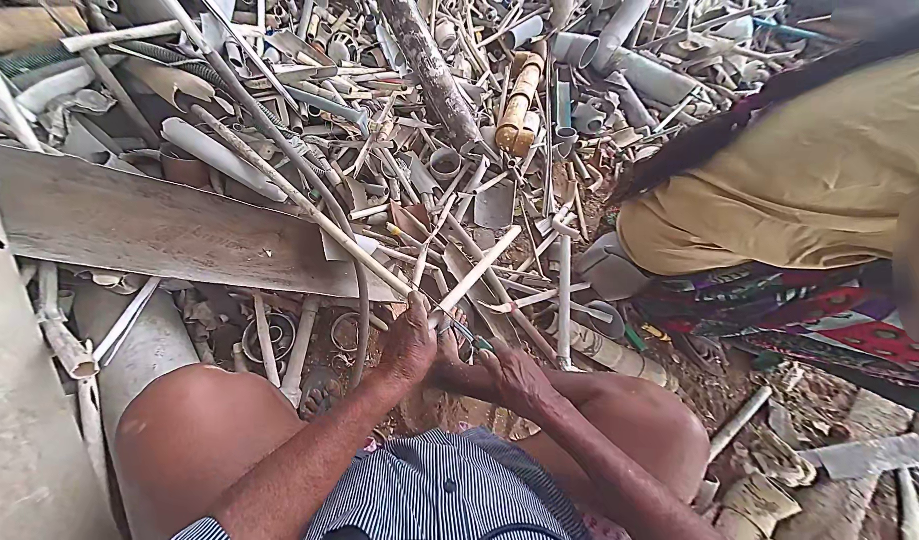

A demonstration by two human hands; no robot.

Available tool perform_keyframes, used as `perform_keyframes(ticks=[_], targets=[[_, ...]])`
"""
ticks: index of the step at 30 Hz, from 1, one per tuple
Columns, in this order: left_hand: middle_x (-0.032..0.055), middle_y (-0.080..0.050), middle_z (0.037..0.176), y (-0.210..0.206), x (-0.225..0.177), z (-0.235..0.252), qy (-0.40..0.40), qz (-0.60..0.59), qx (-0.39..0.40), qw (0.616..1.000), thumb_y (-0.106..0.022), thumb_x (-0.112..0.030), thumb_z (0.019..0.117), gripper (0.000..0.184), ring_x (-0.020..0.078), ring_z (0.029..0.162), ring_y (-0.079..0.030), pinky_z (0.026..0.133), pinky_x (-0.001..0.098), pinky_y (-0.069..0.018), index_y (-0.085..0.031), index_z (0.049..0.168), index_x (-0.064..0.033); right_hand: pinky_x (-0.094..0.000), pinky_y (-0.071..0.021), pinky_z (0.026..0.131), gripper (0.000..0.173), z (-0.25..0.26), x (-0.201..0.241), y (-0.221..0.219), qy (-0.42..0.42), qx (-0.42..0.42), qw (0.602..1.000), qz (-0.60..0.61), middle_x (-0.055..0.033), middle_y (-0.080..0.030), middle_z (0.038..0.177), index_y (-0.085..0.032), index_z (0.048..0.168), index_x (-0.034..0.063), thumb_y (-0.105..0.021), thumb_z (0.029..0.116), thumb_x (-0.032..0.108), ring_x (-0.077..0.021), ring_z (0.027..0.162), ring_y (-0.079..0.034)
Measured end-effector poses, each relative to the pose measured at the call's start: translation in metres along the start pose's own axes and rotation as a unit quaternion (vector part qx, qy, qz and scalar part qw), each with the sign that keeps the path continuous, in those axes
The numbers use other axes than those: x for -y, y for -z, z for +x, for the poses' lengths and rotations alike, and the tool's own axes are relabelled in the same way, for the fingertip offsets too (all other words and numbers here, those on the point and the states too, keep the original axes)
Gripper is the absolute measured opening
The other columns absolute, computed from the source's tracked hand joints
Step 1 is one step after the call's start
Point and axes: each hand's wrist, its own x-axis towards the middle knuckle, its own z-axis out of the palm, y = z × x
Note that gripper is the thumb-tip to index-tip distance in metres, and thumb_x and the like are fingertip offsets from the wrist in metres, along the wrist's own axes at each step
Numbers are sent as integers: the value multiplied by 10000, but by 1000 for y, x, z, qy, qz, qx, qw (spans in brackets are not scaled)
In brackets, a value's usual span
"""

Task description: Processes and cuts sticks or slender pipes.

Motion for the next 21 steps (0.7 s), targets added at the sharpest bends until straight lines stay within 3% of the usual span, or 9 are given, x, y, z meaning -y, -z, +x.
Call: perform_keyframes(ticks=[4,9,12,16,19,21], targets=[[254,-643,1199,4,-5,-3,-10,57,29,998,-585,-59,987,457,374,1149,-648,1006,485,-495,-428,1400,60,-580,-490,910,494,19,-22,22,-70,-51,996,10,-263,-664,1068,-563,1299,-37,-306,1130,349,-414,1031,-664],[258,-657,1146,3,-4,1,-53,46,-10,997,-557,-81,1014,372,380,1117,-660,994,480,-503,-479,1335,90,-562,-508,891,480,-2,20,1,0,30,999,-34,-237,-666,1025,-551,1290,-21,-304,1121,354,-407,1005,-670],[269,-660,1097,7,6,-5,-71,49,-12,996,-580,-66,996,342,399,1060,-669,954,503,-516,-505,1287,98,-582,-507,893,517,22,-15,23,-30,-64,997,-13,-254,-673,1050,-576,1287,-31,-303,1117,373,-415,1014,-674],[280,-676,1057,8,26,-19,-108,54,-33,992,-648,-18,939,342,421,1005,-686,916,522,-533,-545,1239,111,-565,-447,1010,533,50,-62,69,-158,-111,981,36,-300,-634,1215,-566,1303,-75,-276,1139,341,-417,1176,-618],[283,-680,990,3,35,-21,-147,46,-97,983,-663,20,907,283,435,941,-697,864,535,-552,-579,1158,121,-565,-469,966,523,43,-38,63,-150,-111,982,34,-275,-646,1166,-554,1306,-46,-285,1135,368,-409,1128,-637],[284,-690,973,0,40,-20,-174,59,-143,972,-669,35,888,254,438,919,-709,832,538,-570,-608,1121,117,-568,-507,902,498,25,-5,35,-82,-60,995,1,-246,-668,1068,-551,1301,-15,-303,1126,380,-403,1036,-671]])
